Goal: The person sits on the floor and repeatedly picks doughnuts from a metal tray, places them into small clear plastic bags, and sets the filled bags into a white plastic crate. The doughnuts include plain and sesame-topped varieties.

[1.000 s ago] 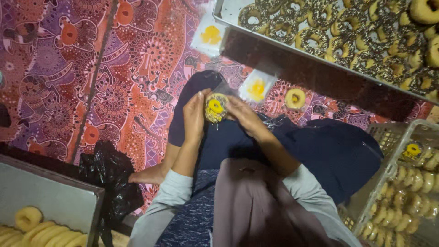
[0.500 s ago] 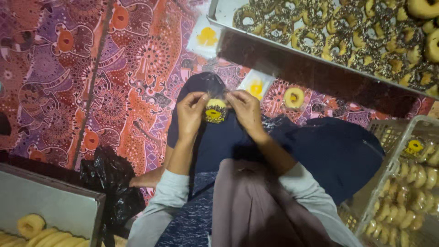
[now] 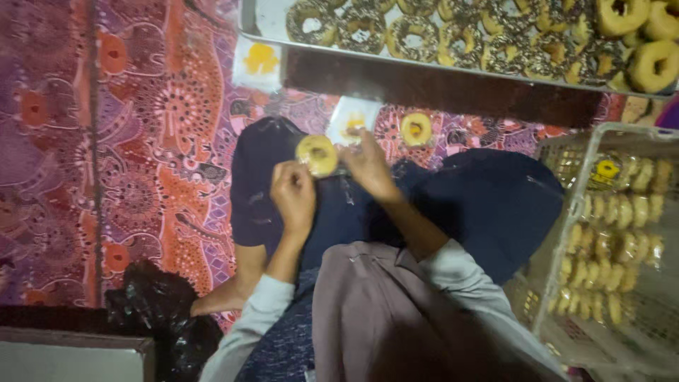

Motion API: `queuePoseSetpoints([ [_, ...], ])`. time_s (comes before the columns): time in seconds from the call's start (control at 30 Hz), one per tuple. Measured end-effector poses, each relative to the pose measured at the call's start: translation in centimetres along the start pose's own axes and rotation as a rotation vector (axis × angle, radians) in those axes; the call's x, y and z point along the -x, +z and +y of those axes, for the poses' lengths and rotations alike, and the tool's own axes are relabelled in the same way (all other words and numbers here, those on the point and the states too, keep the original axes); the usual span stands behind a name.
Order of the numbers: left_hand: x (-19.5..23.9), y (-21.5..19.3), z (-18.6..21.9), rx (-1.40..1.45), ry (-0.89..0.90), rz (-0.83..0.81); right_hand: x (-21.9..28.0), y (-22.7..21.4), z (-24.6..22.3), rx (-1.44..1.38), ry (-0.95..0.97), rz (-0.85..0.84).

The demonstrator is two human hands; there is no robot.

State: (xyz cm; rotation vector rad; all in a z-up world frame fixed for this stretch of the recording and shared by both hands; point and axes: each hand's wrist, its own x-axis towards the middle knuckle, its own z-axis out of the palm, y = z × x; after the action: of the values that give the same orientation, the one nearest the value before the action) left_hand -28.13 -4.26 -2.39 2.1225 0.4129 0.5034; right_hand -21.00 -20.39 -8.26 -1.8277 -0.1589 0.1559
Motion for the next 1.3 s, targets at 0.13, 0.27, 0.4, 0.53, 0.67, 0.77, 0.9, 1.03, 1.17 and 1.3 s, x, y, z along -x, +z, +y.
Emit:
queuePoseSetpoints([
  [0.13,2.4,10.7,-0.3,0.349,-0.139,-0.280,-1.8,-7.2,10.5,-0.178,0.347,0.031],
  [0.27,1.1,22.6,-1.5,0.439,-0.524,-0.418,-3.3,-14.5,17.0,0.538,0.123,0.165],
  [0.4,1.0,26.9,-1.8,0.602,-0.720,-0.644,-5.7,-14.9,16.2,0.668,-0.063,0.098],
  [0.53,0.4,23.9,-1.5,0.911,-0.874,-0.765,-5.6,-15.9,11.9,0.245,0.169,0.058],
  [0.67,-1.0,19.8,2.1,1.082,-0.782,-0.706,-8.4,-20.1,7.6,0.460,0.458,-0.039],
  [0.77,-1.5,17.0,6.0,0.802,-0.473,-0.597,-6.5,-23.1,6.2,1.175,0.295,-0.016],
  [0.9,-1.0,16.2,11.2,0.402,0.298,-0.668,1.5,-25.7,3.5,-0.697,0.835,-0.341],
  [1.03,5.8,17.8,18.3,-0.144,1.484,-0.849,10.7,-32.0,-1.7,-0.509,0.517,-0.182],
  [1.17,5.6,19.9,14.9,0.114,1.199,-0.603,18.2,-39.6,0.9,-0.796,0.309,0.146],
  [1.3,-4.2,21.2,0.3,-0.289,0.422,-0.692,24.8,-44.9,6.9,-0.646,0.508,0.811],
])
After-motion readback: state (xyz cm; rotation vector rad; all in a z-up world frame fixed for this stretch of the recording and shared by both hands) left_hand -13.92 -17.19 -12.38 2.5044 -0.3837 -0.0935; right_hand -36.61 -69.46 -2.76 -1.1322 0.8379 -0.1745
